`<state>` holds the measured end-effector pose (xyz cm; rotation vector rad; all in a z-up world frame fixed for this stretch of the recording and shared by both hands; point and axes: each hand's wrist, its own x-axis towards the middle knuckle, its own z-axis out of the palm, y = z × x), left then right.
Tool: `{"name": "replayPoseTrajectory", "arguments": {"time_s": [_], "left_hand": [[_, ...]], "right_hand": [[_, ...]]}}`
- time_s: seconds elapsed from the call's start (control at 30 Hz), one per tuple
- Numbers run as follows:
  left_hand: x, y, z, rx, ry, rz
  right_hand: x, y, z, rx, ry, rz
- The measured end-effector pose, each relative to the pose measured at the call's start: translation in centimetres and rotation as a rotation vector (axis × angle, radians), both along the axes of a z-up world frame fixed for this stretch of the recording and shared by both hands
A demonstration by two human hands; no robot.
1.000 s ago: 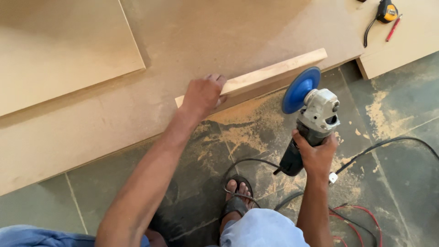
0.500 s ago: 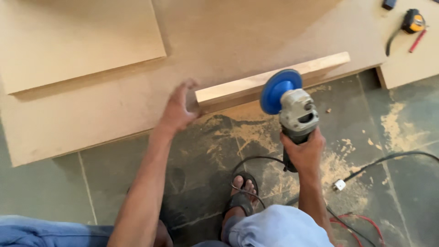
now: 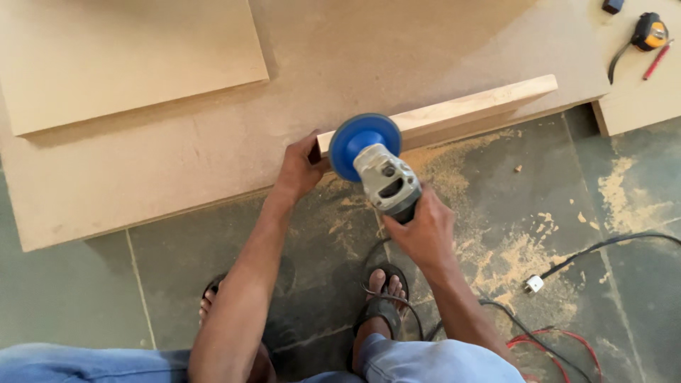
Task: The person plugs in an angle grinder and uses it to sand a wooden plank on the floor. They sand the plank on multiple sides, flipping it over to ensure even smoothing.
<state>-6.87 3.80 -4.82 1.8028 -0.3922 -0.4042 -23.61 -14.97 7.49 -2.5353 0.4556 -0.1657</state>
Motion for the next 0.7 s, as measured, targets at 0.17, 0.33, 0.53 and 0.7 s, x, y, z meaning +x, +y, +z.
{"name": "replayPoseTrajectory", "arguments": {"time_s": [0.17, 0.33, 0.53, 0.7], "left_hand": [[0.4, 0.5, -0.2, -0.021, -0.148, -0.039], [0.8, 0.4, -0.3, -0.124, -0.277, -0.073], [0.8, 0.8, 0.3, 0.069, -0.182, -0.069], [1.1, 0.6, -0.2, 0.182, -0.183, -0.091]], "right_hand": [[0.2, 0.7, -0.9, -0.036, 0.025, 0.057], [0.9, 1.3, -1.6, -0.094, 0.033, 0.109], [0.9, 0.4, -1.6, 0.025, 0.143, -0.015], [0.1, -3.1, -1.5, 0.066, -0.009, -0.146]]}}
